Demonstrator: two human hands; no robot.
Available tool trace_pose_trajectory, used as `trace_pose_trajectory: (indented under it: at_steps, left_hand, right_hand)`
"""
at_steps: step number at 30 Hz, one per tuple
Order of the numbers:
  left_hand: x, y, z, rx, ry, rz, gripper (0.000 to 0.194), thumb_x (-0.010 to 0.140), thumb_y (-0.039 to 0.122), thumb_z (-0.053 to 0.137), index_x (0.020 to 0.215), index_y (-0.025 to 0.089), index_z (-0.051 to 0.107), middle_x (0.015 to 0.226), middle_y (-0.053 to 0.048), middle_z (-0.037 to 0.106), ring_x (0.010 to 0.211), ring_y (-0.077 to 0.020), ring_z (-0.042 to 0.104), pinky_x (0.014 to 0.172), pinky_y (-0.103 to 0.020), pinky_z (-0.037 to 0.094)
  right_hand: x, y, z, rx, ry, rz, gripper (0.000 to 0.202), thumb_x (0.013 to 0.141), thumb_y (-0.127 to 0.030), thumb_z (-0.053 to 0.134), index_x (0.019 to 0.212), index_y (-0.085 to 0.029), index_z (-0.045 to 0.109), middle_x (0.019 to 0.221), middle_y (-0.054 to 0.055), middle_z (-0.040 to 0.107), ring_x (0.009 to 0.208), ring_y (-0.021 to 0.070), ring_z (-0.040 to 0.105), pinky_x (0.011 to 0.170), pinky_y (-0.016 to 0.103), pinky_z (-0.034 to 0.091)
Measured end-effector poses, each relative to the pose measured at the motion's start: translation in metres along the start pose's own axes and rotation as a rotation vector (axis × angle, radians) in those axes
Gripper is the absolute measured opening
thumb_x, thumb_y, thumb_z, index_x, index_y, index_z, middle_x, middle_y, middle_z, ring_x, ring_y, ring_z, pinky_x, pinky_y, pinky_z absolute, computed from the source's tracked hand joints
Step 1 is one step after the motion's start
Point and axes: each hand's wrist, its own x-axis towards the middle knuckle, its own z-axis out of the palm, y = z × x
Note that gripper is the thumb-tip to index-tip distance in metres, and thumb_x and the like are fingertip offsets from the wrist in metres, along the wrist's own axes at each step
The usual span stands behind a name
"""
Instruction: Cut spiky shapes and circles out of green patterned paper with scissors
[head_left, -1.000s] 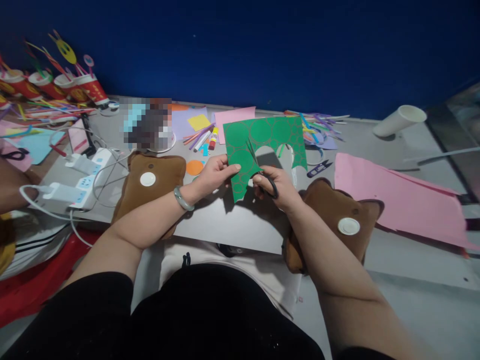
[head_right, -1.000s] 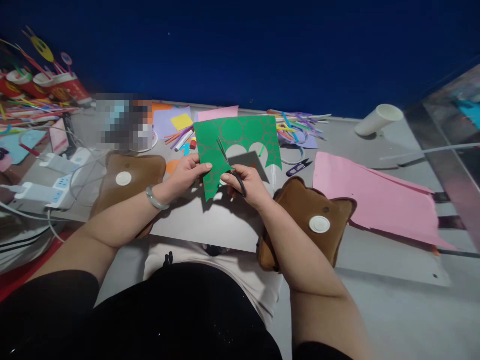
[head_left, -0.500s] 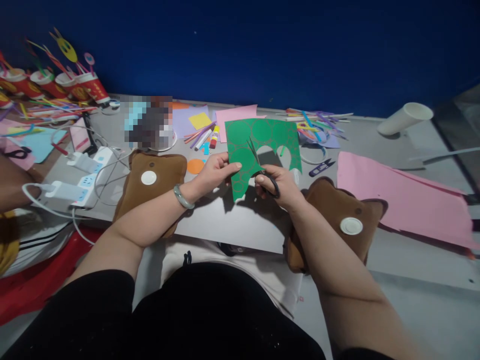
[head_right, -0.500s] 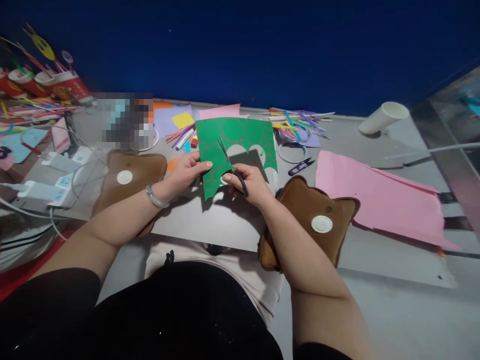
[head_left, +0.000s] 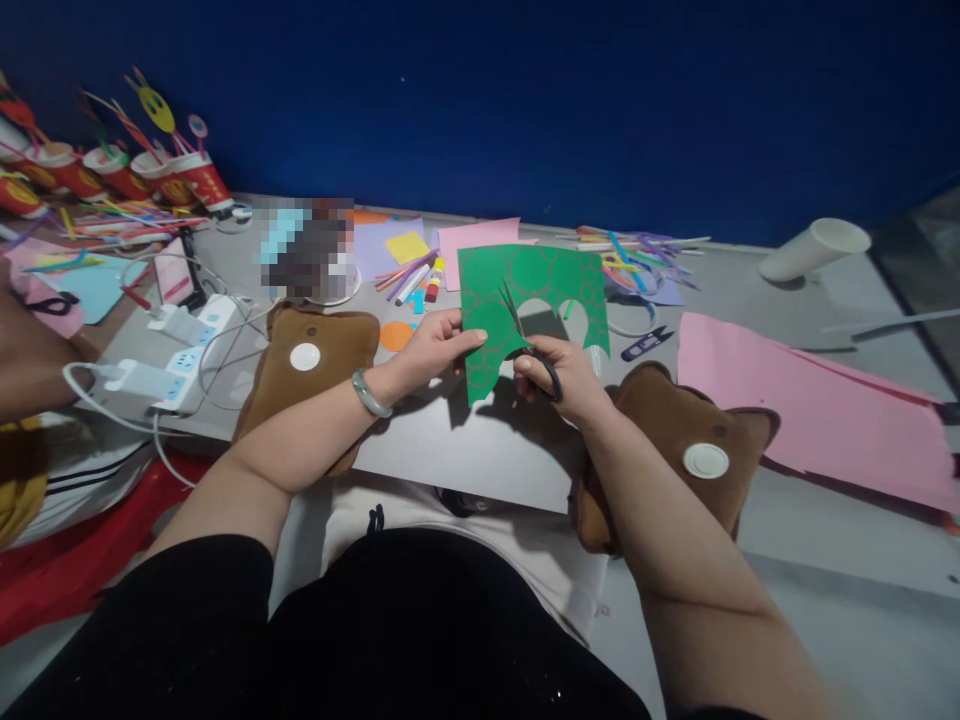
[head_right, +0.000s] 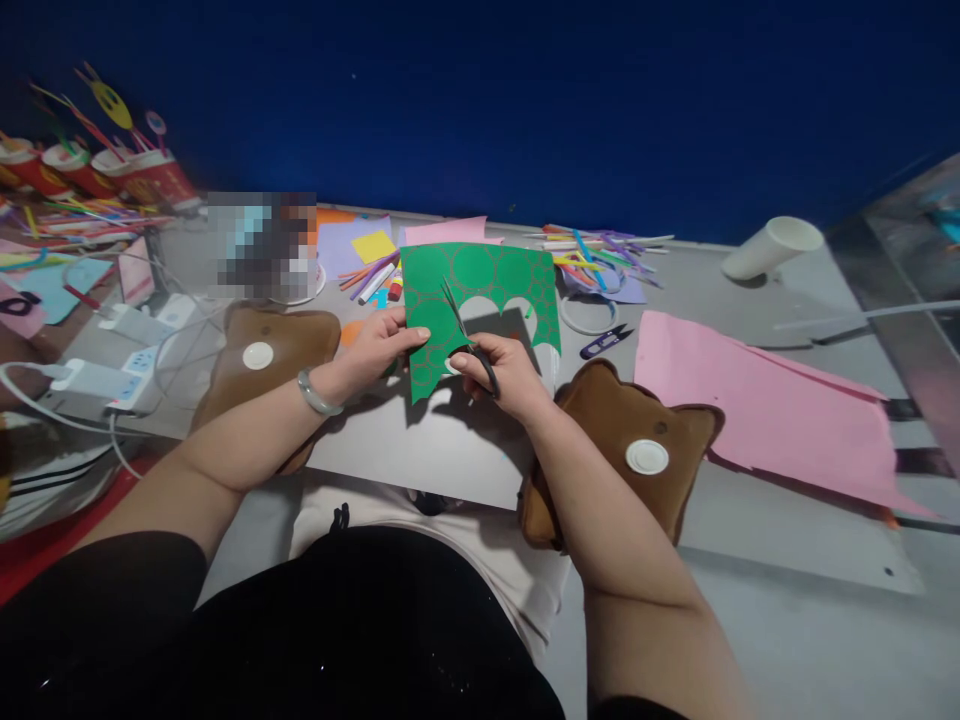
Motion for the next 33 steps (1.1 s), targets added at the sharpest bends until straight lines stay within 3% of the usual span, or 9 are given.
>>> trace_pose_trajectory:
  at_steps: [6,13,20,33]
  left_hand:
    - [-0.001,-0.001,-0.001,0.000,0.006,-0.005,0.057,0.079,0.069,0.085,0.078,0.018,0.058,0.057,0.003,0.059,0.045,-0.0070,0.051,0.043,-0.021,0.038]
    - [0.002,0.002,-0.005,0.050,-0.102,-0.072,0.059,0.078,0.071,0.085,0.083,0.017,0.062,0.057,0.003,0.063,0.042,-0.0071,0.052,0.041,-0.020,0.037]
    - [0.001,0.013,-0.007,0.077,-0.159,-0.116,0.056,0.078,0.066,0.087,0.080,0.017,0.059,0.055,0.006,0.057,0.041,-0.0054,0.049,0.041,-0.019,0.036]
    - [0.001,0.018,-0.008,0.109,-0.195,-0.103,0.061,0.077,0.072,0.085,0.083,0.018,0.058,0.057,0.006,0.058,0.041,-0.0047,0.049,0.040,-0.019,0.035]
  right_hand:
    - [0.000,0.001,-0.001,0.005,-0.005,-0.014,0.057,0.070,-0.072,0.089,0.078,-0.021,0.065,0.051,-0.004,0.061,0.040,0.0105,0.050,0.042,0.024,0.038]
    - [0.002,0.000,-0.004,0.005,-0.043,-0.006,0.061,0.065,-0.075,0.091,0.076,-0.021,0.065,0.050,-0.004,0.060,0.042,0.0122,0.052,0.044,0.026,0.040]
    - [0.002,-0.001,-0.006,0.021,-0.059,0.033,0.059,0.059,-0.069,0.097,0.076,-0.022,0.065,0.049,-0.004,0.060,0.044,0.0135,0.051,0.045,0.027,0.042]
    - [0.001,-0.007,-0.006,0.011,-0.045,0.024,0.060,0.057,-0.070,0.097,0.075,-0.022,0.068,0.048,-0.004,0.060,0.041,0.0133,0.050,0.042,0.027,0.039]
